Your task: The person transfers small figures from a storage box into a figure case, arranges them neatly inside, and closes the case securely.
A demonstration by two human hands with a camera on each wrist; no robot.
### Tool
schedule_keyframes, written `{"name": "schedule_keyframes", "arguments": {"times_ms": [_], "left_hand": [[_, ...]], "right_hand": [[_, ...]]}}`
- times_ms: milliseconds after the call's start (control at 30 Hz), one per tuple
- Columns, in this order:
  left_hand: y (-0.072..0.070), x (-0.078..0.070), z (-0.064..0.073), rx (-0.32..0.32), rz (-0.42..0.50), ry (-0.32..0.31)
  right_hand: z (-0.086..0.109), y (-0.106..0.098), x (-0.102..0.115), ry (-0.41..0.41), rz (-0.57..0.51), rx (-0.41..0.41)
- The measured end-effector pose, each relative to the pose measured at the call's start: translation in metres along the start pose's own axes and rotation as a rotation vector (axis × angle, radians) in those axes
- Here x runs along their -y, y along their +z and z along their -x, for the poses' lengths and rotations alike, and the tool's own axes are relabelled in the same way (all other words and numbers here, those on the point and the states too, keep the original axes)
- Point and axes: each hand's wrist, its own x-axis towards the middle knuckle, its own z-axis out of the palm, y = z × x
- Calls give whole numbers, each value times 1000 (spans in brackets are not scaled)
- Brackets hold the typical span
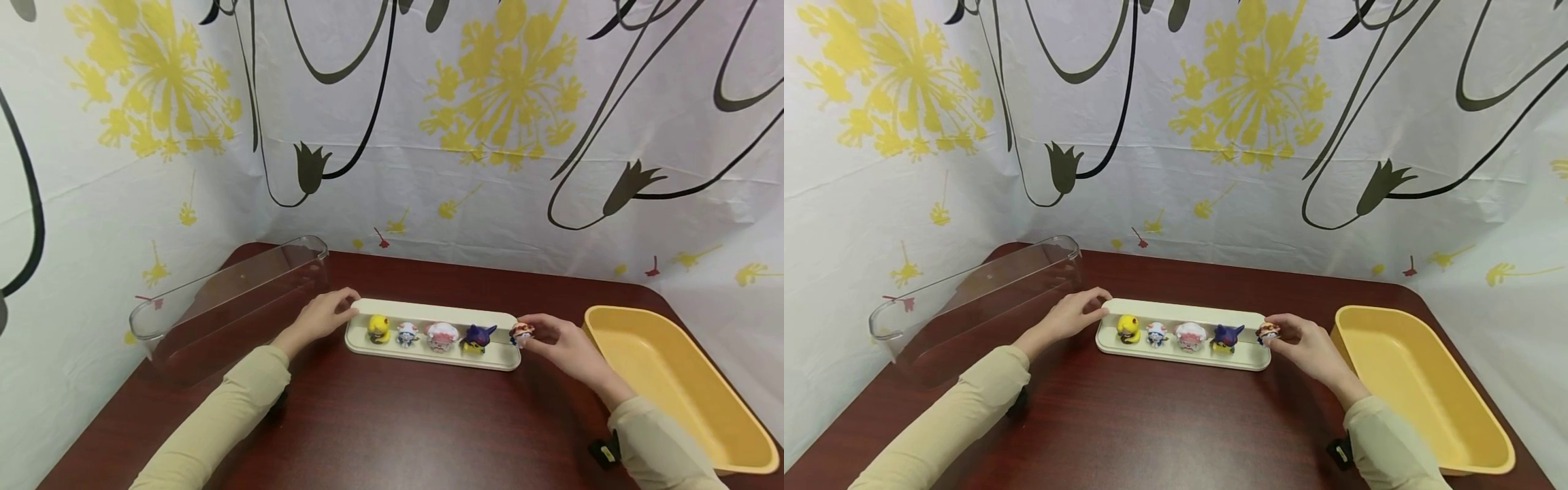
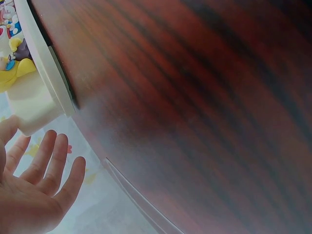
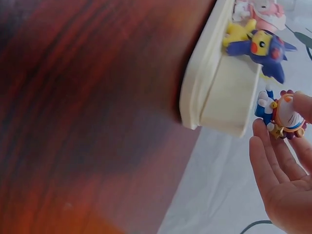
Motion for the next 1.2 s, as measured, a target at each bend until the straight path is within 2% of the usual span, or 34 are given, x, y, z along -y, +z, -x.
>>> {"name": "schedule_keyframes", "arguments": {"times_ms": [333, 600, 1200], "left_hand": [[0, 1, 0, -3, 3, 3], [0, 0, 0, -2, 8, 5], [-1, -1, 2, -3, -1, 9]], "right_hand": [[4, 17, -7, 75, 0, 27], [4, 30, -11, 108, 22, -5], [-1, 36, -7, 138, 77, -4]]}}
